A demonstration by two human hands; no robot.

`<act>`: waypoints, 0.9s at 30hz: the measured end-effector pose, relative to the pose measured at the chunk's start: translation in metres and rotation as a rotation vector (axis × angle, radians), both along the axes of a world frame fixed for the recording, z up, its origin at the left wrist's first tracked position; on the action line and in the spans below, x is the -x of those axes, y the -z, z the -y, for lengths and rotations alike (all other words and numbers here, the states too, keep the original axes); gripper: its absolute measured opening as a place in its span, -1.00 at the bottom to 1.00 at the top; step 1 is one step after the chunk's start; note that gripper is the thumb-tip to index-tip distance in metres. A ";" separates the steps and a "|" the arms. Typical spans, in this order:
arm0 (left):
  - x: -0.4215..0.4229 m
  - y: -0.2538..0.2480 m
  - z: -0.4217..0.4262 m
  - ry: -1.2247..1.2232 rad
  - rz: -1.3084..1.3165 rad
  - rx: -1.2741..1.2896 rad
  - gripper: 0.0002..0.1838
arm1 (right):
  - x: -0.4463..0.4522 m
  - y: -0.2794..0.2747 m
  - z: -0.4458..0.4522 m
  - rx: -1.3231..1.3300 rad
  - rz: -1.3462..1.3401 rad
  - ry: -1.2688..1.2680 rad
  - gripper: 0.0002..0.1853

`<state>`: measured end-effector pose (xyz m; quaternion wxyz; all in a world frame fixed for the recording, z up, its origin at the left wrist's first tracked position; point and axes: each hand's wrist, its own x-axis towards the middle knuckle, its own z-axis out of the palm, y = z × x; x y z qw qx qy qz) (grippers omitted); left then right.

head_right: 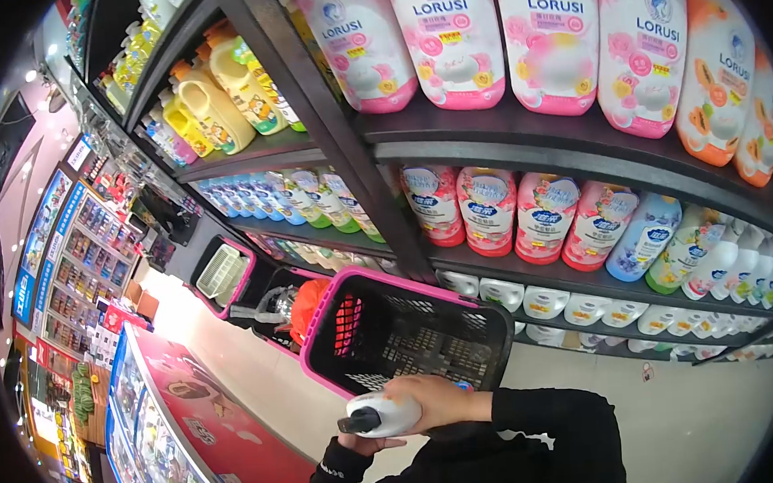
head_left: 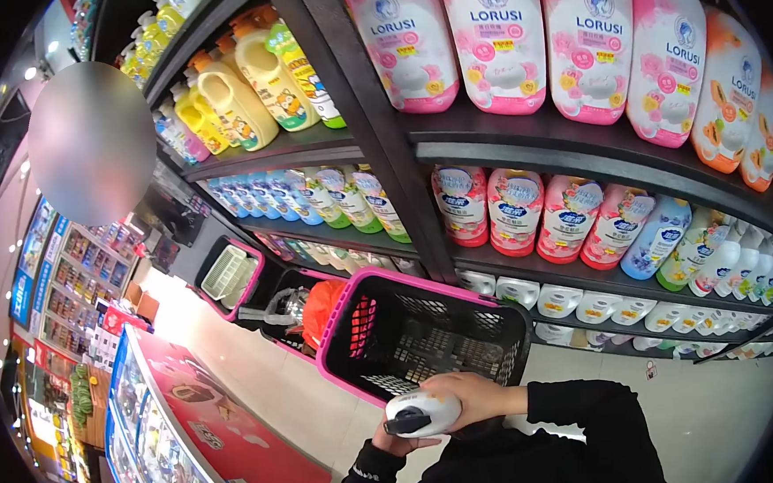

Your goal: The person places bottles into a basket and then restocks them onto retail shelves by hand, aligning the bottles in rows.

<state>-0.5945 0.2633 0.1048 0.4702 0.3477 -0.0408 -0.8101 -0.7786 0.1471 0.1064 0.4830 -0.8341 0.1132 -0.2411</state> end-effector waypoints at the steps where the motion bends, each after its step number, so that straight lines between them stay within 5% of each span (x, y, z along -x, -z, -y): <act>1: -0.007 0.005 -0.002 0.091 0.261 0.004 -0.46 | -0.001 -0.012 0.004 -0.052 -0.058 -0.016 -0.22; 2: -0.013 0.009 -0.002 0.178 0.523 0.007 -0.47 | 0.000 -0.022 0.005 -0.036 -0.055 -0.018 -0.22; 4: -0.018 0.015 -0.007 0.059 1.128 0.515 -0.49 | 0.004 -0.041 0.003 -0.165 0.005 0.038 -0.25; 9: 0.005 0.000 0.000 -0.229 1.066 0.897 -0.39 | 0.006 -0.080 -0.005 -0.227 0.009 0.108 -0.23; 10: 0.009 -0.003 0.005 -0.237 0.888 0.981 -0.28 | 0.008 -0.088 -0.006 -0.212 0.002 0.123 -0.23; 16: 0.052 -0.044 0.030 -0.504 0.736 0.947 -0.23 | 0.024 -0.122 -0.007 -0.164 0.162 0.179 -0.19; 27: 0.158 -0.081 0.079 -0.216 0.567 1.199 -0.14 | 0.133 -0.142 -0.027 -0.256 0.506 0.519 -0.17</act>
